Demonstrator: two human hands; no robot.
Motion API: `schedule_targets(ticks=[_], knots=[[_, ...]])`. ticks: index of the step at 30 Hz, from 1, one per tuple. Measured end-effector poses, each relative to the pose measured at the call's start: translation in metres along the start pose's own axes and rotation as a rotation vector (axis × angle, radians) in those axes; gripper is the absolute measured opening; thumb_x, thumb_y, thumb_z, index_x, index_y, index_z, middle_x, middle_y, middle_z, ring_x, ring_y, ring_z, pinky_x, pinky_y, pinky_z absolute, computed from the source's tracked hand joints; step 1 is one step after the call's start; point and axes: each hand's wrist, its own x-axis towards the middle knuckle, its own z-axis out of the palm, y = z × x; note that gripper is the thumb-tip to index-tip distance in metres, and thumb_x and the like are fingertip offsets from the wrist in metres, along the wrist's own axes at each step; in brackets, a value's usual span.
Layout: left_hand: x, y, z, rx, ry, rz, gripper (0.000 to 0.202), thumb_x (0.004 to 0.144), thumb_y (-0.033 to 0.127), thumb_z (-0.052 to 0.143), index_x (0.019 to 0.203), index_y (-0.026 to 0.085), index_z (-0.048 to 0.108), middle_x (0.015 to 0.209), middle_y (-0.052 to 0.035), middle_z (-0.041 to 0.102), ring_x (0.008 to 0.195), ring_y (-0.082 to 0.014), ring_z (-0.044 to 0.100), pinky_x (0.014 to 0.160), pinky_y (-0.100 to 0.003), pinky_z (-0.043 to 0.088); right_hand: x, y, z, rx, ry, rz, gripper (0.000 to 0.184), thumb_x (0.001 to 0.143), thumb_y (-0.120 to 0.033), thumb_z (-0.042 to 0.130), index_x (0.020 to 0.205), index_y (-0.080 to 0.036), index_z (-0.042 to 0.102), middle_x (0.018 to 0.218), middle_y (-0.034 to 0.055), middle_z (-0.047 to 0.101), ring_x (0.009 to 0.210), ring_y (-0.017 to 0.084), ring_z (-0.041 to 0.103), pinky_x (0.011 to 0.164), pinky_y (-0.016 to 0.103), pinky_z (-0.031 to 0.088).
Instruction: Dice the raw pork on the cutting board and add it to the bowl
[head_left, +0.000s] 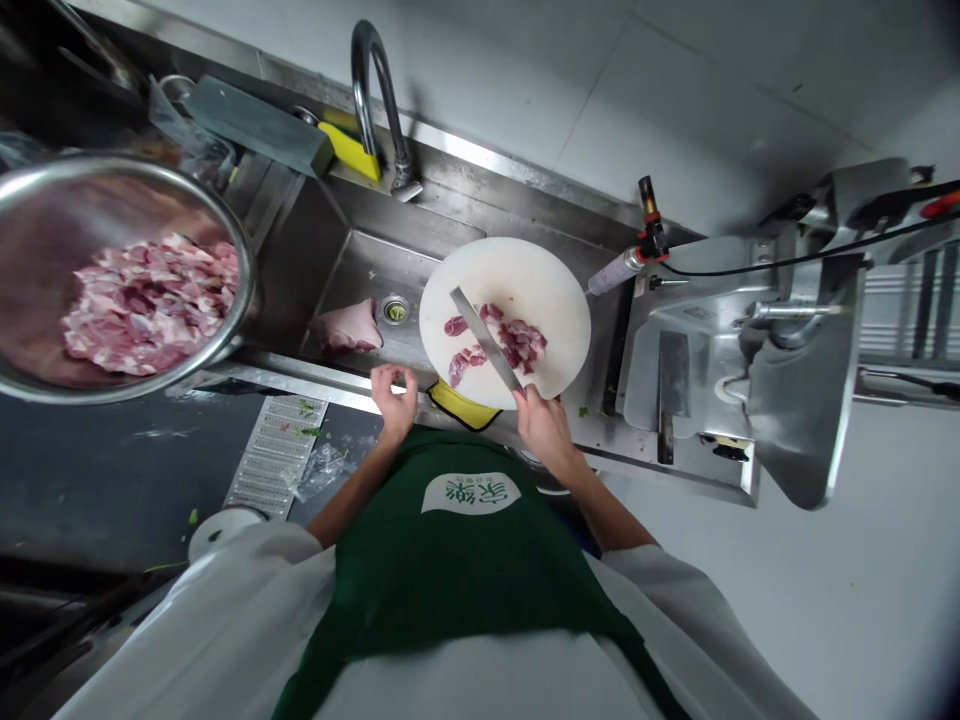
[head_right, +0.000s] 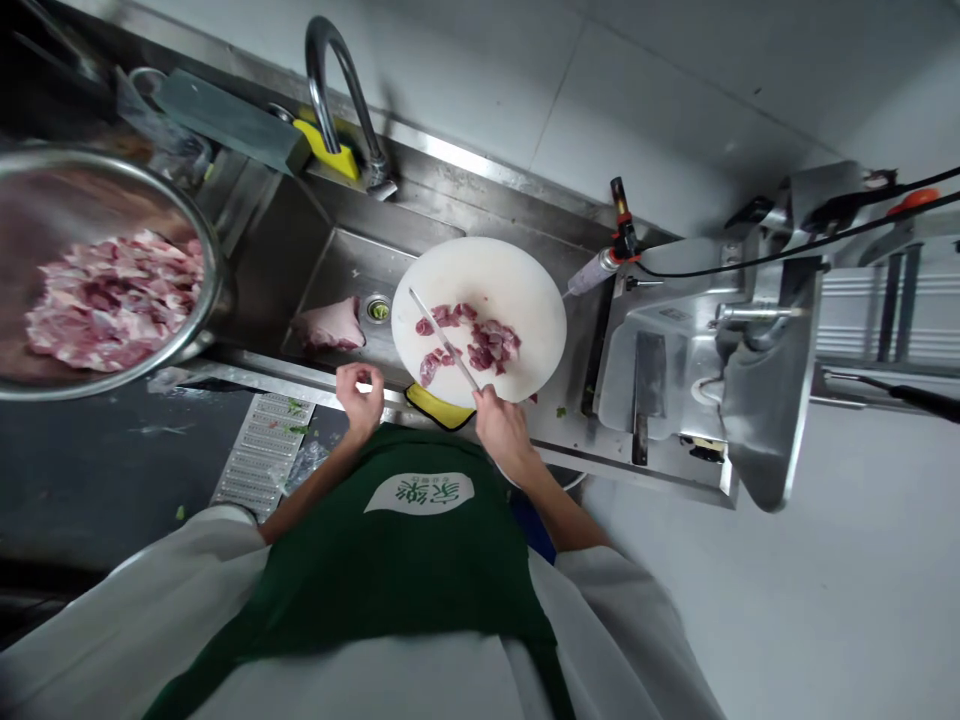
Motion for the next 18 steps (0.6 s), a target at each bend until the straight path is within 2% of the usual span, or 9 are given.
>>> schedule_targets(ticks=[2,4,6,8,10,11,14,18], knots=[[-0.001,-0.003,-0.007,0.020,0.063,-0.026,0.009,0.094,0.026,0.056,0.088,0.021,0.059,0.094,-0.0073,0.056,0.094,-0.0231,0.055,0.093,-0.039,0.048,0.008,-0.017,0.008,0.034,-0.003,-0.045,0.047,0.113,-0.037,0.022,0.123,-0.013,0.062,0.099,0.0169,0.076,0.095,0.026,0.072,0.082,0.029,0.044],[-0.001,-0.001,-0.003,0.021,0.015,-0.003,0.009,0.094,0.025,0.056,0.086,0.022,0.059,0.091,-0.0068,0.057,0.093,-0.0235,0.055,0.094,-0.041,0.047,0.025,-0.033,0.021,0.045,-0.099,-0.084,0.043,0.113,-0.033,0.025,0.124,-0.013,0.062,0.103,0.0168,0.076,0.096,0.025,0.072,0.085,0.029,0.046],[0.000,0.004,0.010,-0.015,-0.155,0.070,0.007,0.092,0.025,0.059,0.086,0.022,0.061,0.093,-0.0069,0.060,0.096,-0.0245,0.056,0.097,-0.042,0.047,0.043,-0.043,0.032,0.034,-0.189,-0.109,0.039,0.112,-0.029,0.030,0.124,-0.014,0.063,0.108,0.0171,0.075,0.100,0.025,0.072,0.088,0.030,0.047],[0.000,0.009,0.027,-0.059,-0.357,0.165,0.005,0.091,0.026,0.063,0.088,0.023,0.064,0.099,-0.0078,0.063,0.100,-0.0255,0.057,0.099,-0.043,0.047,0.057,-0.046,0.038,0.020,-0.214,-0.123,0.038,0.111,-0.028,0.030,0.125,-0.014,0.063,0.112,0.0173,0.075,0.104,0.025,0.071,0.090,0.031,0.047],[0.000,0.011,0.043,-0.065,-0.484,0.229,0.006,0.091,0.026,0.062,0.089,0.022,0.066,0.102,-0.0089,0.063,0.101,-0.0255,0.057,0.098,-0.043,0.048,0.062,-0.041,0.039,0.017,-0.198,-0.129,0.038,0.112,-0.031,0.030,0.125,-0.015,0.062,0.113,0.0167,0.075,0.106,0.024,0.071,0.089,0.030,0.047],[-0.001,0.012,0.048,-0.056,-0.509,0.246,0.007,0.092,0.025,0.060,0.089,0.022,0.066,0.102,-0.0091,0.063,0.100,-0.0250,0.057,0.097,-0.042,0.048,0.061,-0.035,0.038,0.017,-0.197,-0.123,0.038,0.112,-0.032,0.031,0.125,-0.015,0.063,0.113,0.0163,0.075,0.105,0.024,0.071,0.088,0.030,0.047],[-0.002,0.010,0.057,-0.033,-0.515,0.265,0.012,0.093,0.021,0.056,0.088,0.022,0.066,0.099,-0.0088,0.063,0.098,-0.0237,0.058,0.096,-0.041,0.049,0.049,-0.011,0.035,0.016,-0.205,-0.086,0.035,0.112,-0.035,0.035,0.124,-0.016,0.063,0.114,0.0153,0.075,0.105,0.024,0.070,0.088,0.029,0.045],[0.000,0.008,0.055,-0.036,-0.514,0.258,0.012,0.092,0.017,0.055,0.088,0.022,0.066,0.100,-0.0087,0.063,0.098,-0.0230,0.059,0.097,-0.040,0.050,0.025,0.029,0.035,0.029,-0.234,-0.029,0.032,0.110,-0.037,0.042,0.119,-0.018,0.066,0.114,0.0136,0.074,0.108,0.024,0.068,0.087,0.028,0.043]])
